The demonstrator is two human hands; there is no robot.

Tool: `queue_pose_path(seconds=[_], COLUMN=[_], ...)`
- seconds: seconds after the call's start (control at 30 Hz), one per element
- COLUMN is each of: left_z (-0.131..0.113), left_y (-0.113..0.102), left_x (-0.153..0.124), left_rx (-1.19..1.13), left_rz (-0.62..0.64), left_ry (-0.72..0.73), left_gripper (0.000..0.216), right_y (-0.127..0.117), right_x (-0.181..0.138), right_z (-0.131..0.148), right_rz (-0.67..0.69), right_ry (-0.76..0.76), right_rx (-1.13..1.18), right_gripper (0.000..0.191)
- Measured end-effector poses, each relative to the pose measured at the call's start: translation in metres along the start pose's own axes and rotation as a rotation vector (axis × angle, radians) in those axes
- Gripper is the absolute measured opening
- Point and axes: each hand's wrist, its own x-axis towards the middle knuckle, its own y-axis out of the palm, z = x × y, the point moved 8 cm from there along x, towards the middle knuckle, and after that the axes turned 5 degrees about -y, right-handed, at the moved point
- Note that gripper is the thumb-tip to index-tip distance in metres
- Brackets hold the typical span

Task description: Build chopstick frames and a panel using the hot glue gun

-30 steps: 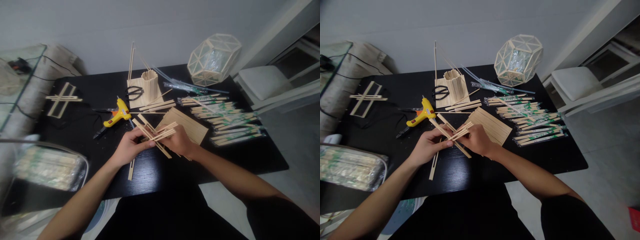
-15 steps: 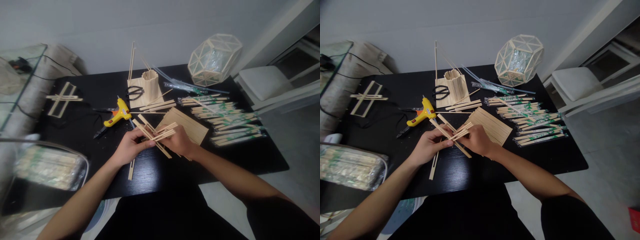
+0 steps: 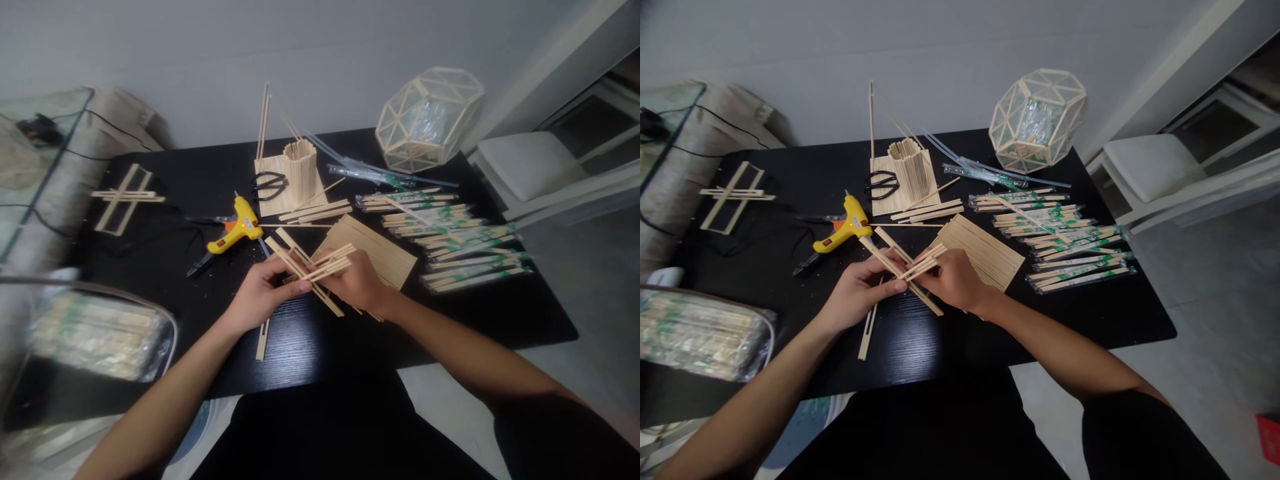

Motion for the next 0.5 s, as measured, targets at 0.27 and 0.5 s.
queue_pose_path(seconds=[0.27,0.5], left_z=[0.0027,-0.0029], left_y=[-0.001,0.0006], left_x=[-0.0008,-0.0005], left_rx=[0.03,0.026], left_rz=[0.013,0.006], left_ry=[0.0,0.004], left_gripper=[0.017,0.018], right_y=[-0.0011,-0.001], right_x=[0.0002,-0.0001], right_z=[-0.0033,-0.0042], right_rz=[0.013,0.02], right_ry=[0.075,0.1], right_rx=[-0.006,0.011], right_gripper=[0.032,0.03])
